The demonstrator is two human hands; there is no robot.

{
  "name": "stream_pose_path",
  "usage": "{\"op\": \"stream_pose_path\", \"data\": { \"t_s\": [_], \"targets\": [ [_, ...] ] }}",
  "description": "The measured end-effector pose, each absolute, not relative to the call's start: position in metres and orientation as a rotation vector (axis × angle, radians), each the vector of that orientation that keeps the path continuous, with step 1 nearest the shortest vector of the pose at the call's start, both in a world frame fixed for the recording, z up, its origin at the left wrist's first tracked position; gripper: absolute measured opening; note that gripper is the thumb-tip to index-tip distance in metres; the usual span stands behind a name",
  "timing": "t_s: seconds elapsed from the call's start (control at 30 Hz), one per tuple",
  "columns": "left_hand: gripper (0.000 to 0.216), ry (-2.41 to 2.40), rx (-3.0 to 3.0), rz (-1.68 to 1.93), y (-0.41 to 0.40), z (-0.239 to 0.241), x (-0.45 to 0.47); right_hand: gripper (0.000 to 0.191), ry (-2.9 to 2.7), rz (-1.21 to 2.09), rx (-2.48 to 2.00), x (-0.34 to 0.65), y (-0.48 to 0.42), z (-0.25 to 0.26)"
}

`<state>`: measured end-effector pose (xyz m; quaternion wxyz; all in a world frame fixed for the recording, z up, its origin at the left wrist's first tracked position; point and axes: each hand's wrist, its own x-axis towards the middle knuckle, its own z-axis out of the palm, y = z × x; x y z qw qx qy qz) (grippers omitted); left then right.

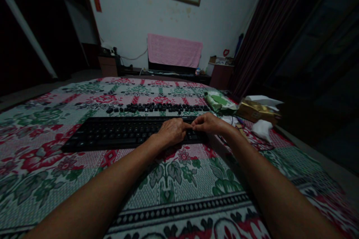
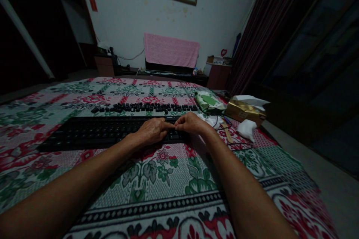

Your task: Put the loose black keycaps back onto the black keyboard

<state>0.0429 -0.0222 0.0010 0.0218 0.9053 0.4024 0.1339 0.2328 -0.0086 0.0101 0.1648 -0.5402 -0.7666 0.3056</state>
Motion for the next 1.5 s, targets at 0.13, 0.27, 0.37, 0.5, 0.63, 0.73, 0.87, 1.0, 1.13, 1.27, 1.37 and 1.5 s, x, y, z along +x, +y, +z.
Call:
{"op": "stream_pose_path", "data": {
  "t_s": [0.13, 0.27, 0.37, 0.5, 0.63, 0.73, 0.87, 1.0, 1.13, 1.27, 1.37, 1.5],
  "targets": [
    [0.039, 1.238, 2.834, 0.383, -0.021, 0.002, 0.043, 0.023, -2.302, 0.711, -1.527, 0.227, -0.011, 0.015],
    [0.039, 1.233, 2.833, 0.361, -0.021, 0.001, 0.043, 0.022, -2.411, 0.590, -1.511, 0.226, -0.011, 0.018],
    [0.037, 1.248, 2.843, 0.377, -0.021, 0.001, 0.043, 0.023, -2.408, 0.625, -1.503, 0.230, -0.010, 0.016],
    [0.037, 1.231, 2.837, 0.357, -0.020, 0.001, 0.043, 0.024, -2.345, 0.777, -1.440, 0.234, -0.011, 0.013],
    [0.037, 1.216, 2.839, 0.364, -0.020, 0.002, 0.043, 0.023, -2.286, 0.838, -1.439, 0.234, -0.014, 0.014],
    [0.037, 1.213, 2.853, 0.366, -0.020, 0.001, 0.044, 0.024, -2.233, 0.849, -1.488, 0.234, -0.012, 0.014],
    [0.038, 1.248, 2.857, 0.362, -0.023, 0.002, 0.046, 0.023, -2.180, 0.839, -1.528, 0.234, -0.007, 0.010],
    [0.039, 1.278, 2.815, 0.358, -0.026, 0.002, 0.047, 0.022, -2.184, 0.852, -1.504, 0.235, -0.006, 0.007],
    [0.037, 1.227, 2.757, 0.402, -0.024, 0.003, 0.044, 0.022, -2.182, 0.848, -1.509, 0.235, -0.007, 0.007],
    [0.036, 1.150, 2.679, 0.555, -0.015, 0.006, 0.035, 0.021, -2.155, 0.782, -1.498, 0.237, -0.007, 0.004],
    [0.035, 1.400, 2.634, 0.653, -0.009, 0.007, 0.025, 0.023, -2.135, 0.744, -1.511, 0.239, -0.005, 0.001],
    [0.033, 1.710, 2.629, 0.568, -0.004, 0.005, 0.015, 0.026, -2.063, 0.549, -1.549, 0.233, 0.000, 0.002]
  ]
}}
